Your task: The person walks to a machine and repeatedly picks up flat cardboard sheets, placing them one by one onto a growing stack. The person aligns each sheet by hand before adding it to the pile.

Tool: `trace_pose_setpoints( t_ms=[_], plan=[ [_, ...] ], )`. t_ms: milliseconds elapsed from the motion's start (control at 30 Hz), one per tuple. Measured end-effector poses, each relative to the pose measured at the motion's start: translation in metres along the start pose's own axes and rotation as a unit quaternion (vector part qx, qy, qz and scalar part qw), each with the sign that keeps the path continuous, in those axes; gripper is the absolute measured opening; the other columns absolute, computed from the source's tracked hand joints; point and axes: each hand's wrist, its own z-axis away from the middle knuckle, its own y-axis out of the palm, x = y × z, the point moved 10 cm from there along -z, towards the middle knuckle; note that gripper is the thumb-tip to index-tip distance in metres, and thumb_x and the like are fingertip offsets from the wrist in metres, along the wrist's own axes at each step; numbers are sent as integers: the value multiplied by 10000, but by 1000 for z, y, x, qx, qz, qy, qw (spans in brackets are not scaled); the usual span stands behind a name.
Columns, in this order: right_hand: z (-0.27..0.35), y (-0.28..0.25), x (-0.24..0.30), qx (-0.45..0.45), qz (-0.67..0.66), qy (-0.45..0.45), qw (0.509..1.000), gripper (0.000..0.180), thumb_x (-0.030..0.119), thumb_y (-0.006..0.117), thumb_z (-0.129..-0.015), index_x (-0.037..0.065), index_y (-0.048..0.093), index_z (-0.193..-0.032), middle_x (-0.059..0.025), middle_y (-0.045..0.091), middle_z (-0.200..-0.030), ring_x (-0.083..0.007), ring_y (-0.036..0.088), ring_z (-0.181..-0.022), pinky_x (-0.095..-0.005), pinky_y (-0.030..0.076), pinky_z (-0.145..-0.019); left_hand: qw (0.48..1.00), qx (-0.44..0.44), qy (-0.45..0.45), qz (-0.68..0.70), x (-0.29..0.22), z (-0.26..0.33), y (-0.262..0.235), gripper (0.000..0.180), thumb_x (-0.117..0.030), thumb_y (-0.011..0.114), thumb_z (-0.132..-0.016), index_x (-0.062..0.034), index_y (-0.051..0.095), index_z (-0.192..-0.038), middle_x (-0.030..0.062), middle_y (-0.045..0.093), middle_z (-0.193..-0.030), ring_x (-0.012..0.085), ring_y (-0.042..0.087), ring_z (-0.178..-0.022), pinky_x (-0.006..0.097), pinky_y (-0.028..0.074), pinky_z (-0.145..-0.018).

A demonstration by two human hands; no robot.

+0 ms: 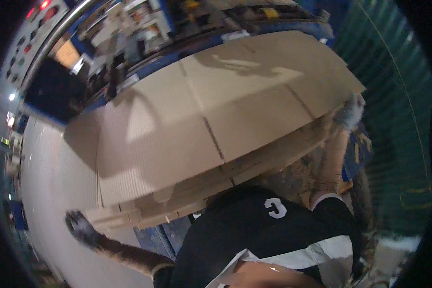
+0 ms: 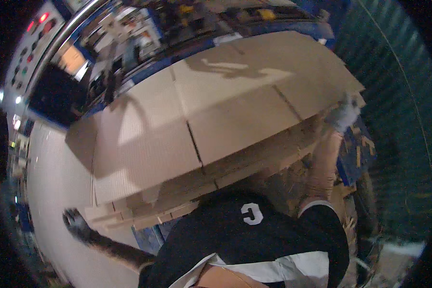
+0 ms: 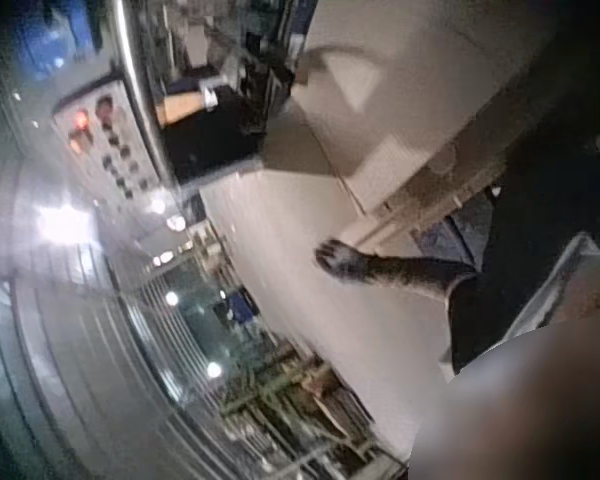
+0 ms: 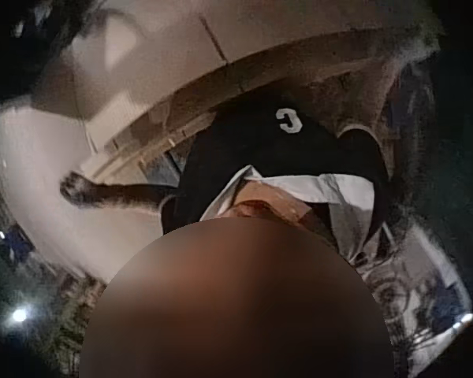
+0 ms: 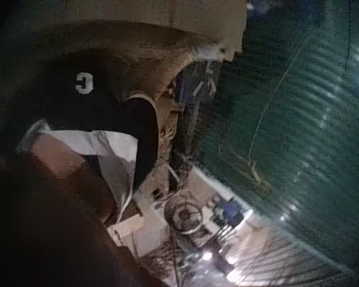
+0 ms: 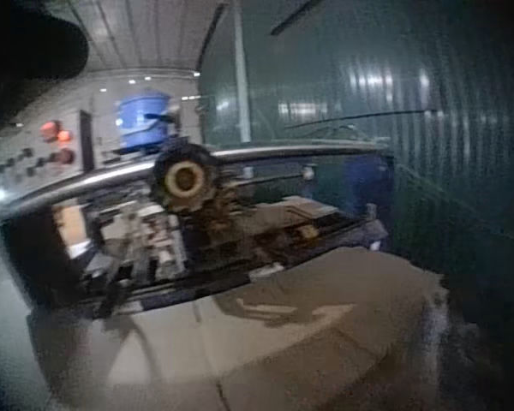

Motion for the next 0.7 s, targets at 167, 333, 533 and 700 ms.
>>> trace_pose_setpoints(
  t_ms=[167, 333, 533, 700],
  plan=[
    [19, 81, 67, 234, 327, -275, 873, 404, 138, 613, -865, -67, 541, -1206, -140, 578, -1218, -234, 545, -1124, -338, 431, -968, 968, 175, -52, -174, 50, -40, 15, 522, -65, 641, -798, 45, 475, -1280, 237, 538, -1226, 300, 521, -1142, 416, 406, -1003],
    [96, 58, 139, 211, 189, -109, 953, 363, 156, 582, -888, -20, 565, -1206, -144, 588, -1202, -237, 540, -1137, -362, 417, -987, 825, 219, 65, -517, 58, 37, 70, 335, 12, 629, -778, -5, 615, -1112, 151, 604, -1155, 227, 575, -1052, 361, 481, -877],
    [307, 112, 114, 700, 278, -422, 505, 394, 149, 613, -766, 117, 616, -1159, -100, 609, -1222, -334, 556, -1155, -484, 427, -1004, 826, 361, -4, -434, 78, 182, 193, 509, 10, 562, -762, -68, 560, -1265, 198, 526, -1323, 341, 505, -1218, 404, 381, -1042],
    [323, 120, 63, 724, 254, -475, 431, 387, 159, 602, -767, 137, 623, -1152, -80, 612, -1228, -315, 571, -1136, -444, 458, -978, 510, 629, 186, -556, 118, 243, 263, 493, -66, 515, -792, -128, 541, -1281, 170, 508, -1340, 385, 476, -1228, 527, 312, -1066]
  ],
)
